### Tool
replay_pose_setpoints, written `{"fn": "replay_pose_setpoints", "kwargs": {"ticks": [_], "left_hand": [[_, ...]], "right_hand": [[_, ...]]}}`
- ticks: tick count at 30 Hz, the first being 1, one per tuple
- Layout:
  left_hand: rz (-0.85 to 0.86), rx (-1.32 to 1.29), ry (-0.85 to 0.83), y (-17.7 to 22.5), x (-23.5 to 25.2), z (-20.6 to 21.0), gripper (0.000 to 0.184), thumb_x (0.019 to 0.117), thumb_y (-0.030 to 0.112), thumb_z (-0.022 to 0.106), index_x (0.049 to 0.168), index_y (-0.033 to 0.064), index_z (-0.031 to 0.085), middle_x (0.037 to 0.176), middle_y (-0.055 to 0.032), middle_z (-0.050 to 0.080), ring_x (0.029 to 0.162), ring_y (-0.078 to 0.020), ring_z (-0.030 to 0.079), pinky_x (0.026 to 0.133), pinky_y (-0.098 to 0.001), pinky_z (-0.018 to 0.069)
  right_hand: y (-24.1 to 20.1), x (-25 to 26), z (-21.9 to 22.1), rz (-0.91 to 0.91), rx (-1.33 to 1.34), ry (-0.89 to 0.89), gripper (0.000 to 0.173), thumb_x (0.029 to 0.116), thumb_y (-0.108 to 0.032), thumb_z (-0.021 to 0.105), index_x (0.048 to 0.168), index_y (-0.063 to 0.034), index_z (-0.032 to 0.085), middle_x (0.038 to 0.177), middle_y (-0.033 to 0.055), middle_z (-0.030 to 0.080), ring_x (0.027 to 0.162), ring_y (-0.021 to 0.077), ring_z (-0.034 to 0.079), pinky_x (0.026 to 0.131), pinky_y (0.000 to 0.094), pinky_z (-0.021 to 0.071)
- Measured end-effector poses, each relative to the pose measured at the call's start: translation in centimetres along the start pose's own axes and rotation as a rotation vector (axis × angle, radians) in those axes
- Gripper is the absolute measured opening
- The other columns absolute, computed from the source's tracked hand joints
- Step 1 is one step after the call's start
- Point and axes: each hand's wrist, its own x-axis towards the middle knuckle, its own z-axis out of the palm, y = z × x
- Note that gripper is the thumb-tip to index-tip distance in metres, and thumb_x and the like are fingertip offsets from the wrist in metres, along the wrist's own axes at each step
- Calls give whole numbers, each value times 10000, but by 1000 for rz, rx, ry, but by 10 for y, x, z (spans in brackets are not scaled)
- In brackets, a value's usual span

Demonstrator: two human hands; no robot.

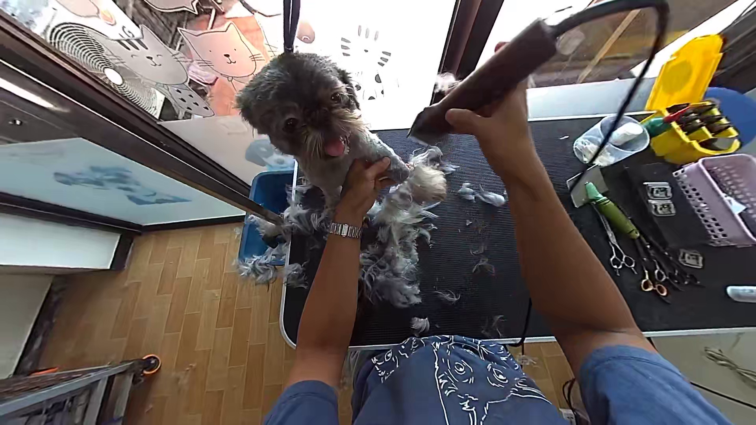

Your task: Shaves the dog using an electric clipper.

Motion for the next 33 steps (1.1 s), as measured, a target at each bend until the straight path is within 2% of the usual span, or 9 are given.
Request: {"fn": "replay_pose_setpoints", "kwargs": {"ticks": [2,6,13,18,21,24,26,30,33], "left_hand": [[-20,29,-11,2,-2,-3,150,1031,51,531,1177,28,546,997,-81,703,821,-173,710,706,-345,619],[-85,131,8,8,-9,-8,102,1053,109,523,1130,46,547,926,-37,696,778,-132,700,708,-325,613],[-124,215,-19,9,-10,-13,149,1081,171,487,1085,54,579,899,-24,714,748,-120,708,678,-313,615],[-150,312,-20,10,-11,-13,205,1086,209,491,1123,24,572,934,-49,689,766,-130,699,684,-327,617],[-145,386,-15,11,-9,-12,246,1082,227,503,1147,5,586,951,-62,677,772,-128,680,688,-321,602],[-141,437,-17,9,-9,-12,253,1077,236,517,1123,3,607,915,-53,687,752,-107,681,692,-305,603],[-135,507,-20,6,-10,-12,282,1078,245,515,1133,-17,604,909,-62,681,752,-112,679,708,-316,605],[-106,674,4,0,-6,-17,361,1061,339,551,1137,-9,615,902,-76,673,724,-123,664,675,-328,591],[-121,789,46,1,-4,-16,422,1056,388,551,1117,-24,618,907,-117,669,757,-169,672,726,-386,593]], "right_hand": [[7,13,11,8,-39,-118,982,784,-26,826,1525,18,184,1250,175,623,1088,225,692,902,376,621],[12,21,25,76,-124,-452,978,775,5,806,1533,-28,188,1236,159,644,1098,216,691,918,371,607],[11,-11,24,219,-154,-705,912,791,39,795,1515,-61,250,1282,128,621,1122,163,675,906,323,602],[17,-26,19,115,-67,-395,899,831,-18,783,1525,-14,213,1246,143,647,1090,189,699,870,339,626],[20,-43,27,71,-203,-409,892,828,-80,819,1506,7,247,1209,138,667,1065,186,713,891,355,625],[28,-61,34,-26,-464,-470,803,841,-261,825,1444,11,370,1110,131,721,1001,231,731,897,463,591],[27,-63,34,19,-470,-509,819,858,-281,817,1466,8,351,1129,133,712,1022,229,726,921,457,585],[34,-63,35,-28,-385,-282,833,849,-277,827,1453,6,328,1122,110,706,999,176,730,884,396,615],[40,-71,42,-132,-531,-221,861,846,-365,820,1456,45,372,1036,151,732,937,268,744,836,493,603]]}}
